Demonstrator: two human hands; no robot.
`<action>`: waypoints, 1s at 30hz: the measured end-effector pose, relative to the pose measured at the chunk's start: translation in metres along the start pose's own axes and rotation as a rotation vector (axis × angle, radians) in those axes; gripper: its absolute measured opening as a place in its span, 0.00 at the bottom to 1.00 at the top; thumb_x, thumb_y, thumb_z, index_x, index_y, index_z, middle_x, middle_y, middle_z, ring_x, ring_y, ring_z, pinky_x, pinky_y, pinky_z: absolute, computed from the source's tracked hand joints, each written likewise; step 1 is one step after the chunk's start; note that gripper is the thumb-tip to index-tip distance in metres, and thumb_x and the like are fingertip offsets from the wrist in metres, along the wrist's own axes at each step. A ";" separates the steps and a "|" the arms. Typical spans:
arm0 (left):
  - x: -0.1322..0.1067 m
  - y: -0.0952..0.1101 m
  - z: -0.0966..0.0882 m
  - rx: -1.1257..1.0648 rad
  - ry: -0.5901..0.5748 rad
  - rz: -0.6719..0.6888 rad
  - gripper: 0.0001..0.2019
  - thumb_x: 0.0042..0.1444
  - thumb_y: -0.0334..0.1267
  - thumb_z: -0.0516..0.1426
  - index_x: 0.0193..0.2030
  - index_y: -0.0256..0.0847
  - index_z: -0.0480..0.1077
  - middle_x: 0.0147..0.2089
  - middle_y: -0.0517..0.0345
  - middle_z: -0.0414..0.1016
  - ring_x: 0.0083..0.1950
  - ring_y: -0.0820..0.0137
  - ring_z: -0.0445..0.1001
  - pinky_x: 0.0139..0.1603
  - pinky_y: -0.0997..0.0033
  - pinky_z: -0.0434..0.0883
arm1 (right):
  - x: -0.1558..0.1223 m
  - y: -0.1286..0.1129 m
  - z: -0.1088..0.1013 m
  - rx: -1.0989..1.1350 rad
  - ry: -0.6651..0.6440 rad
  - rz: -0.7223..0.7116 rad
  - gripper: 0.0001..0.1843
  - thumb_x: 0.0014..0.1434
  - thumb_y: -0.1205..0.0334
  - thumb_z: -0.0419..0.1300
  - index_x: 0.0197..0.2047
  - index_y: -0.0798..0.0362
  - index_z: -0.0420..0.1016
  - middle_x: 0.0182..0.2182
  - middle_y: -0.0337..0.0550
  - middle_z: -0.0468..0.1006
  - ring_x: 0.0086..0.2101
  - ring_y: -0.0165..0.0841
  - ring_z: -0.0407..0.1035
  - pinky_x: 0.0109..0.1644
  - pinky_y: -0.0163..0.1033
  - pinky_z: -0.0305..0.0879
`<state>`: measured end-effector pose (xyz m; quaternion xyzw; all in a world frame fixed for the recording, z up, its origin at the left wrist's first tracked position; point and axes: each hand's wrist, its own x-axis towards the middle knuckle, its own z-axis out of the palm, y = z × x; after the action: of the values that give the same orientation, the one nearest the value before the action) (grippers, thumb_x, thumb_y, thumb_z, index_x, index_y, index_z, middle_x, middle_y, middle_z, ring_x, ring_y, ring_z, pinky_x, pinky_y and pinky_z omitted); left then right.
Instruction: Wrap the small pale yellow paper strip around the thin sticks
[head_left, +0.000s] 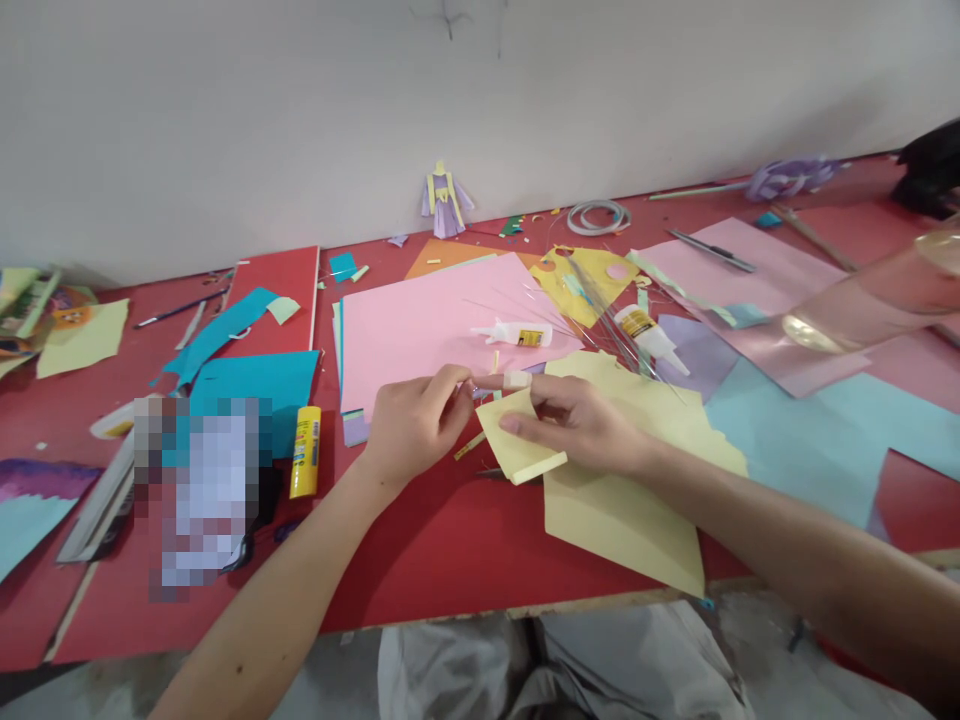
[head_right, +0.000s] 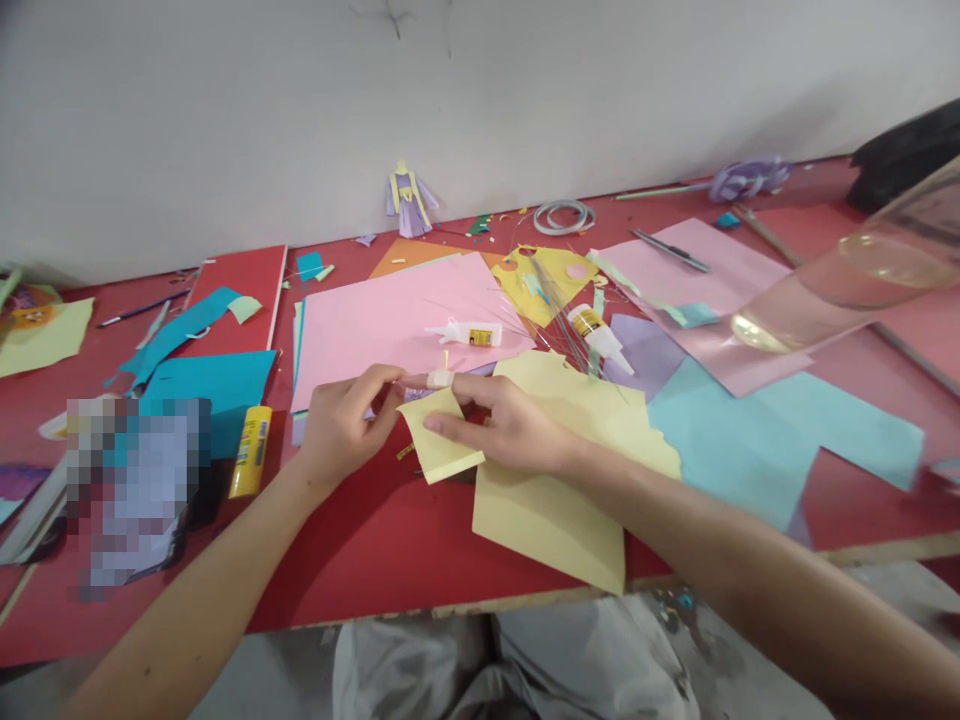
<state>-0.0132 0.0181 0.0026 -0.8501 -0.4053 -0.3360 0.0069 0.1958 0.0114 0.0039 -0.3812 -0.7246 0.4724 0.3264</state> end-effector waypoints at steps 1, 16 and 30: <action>0.000 0.001 -0.001 -0.045 -0.028 -0.012 0.07 0.65 0.34 0.50 0.40 0.38 0.68 0.22 0.64 0.72 0.21 0.77 0.69 0.23 0.77 0.58 | 0.000 0.001 0.000 0.007 0.042 -0.003 0.17 0.60 0.49 0.61 0.43 0.55 0.76 0.21 0.31 0.51 0.22 0.25 0.47 0.22 0.33 0.46; -0.003 0.008 0.003 -0.113 -0.013 0.011 0.11 0.67 0.35 0.47 0.32 0.40 0.62 0.19 0.67 0.63 0.19 0.78 0.61 0.23 0.78 0.56 | 0.003 0.012 0.004 0.040 0.057 0.002 0.16 0.55 0.50 0.65 0.39 0.54 0.75 0.32 0.43 0.78 0.30 0.33 0.70 0.34 0.38 0.69; -0.004 0.007 0.009 0.073 0.058 0.143 0.10 0.62 0.33 0.49 0.29 0.40 0.61 0.18 0.65 0.65 0.18 0.74 0.64 0.23 0.72 0.53 | 0.005 0.012 0.003 -0.034 0.127 0.000 0.20 0.60 0.48 0.59 0.25 0.52 0.62 0.20 0.33 0.59 0.23 0.26 0.54 0.25 0.34 0.53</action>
<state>-0.0053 0.0127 -0.0049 -0.8660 -0.3550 -0.3443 0.0736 0.1939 0.0177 -0.0081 -0.4158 -0.7103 0.4351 0.3651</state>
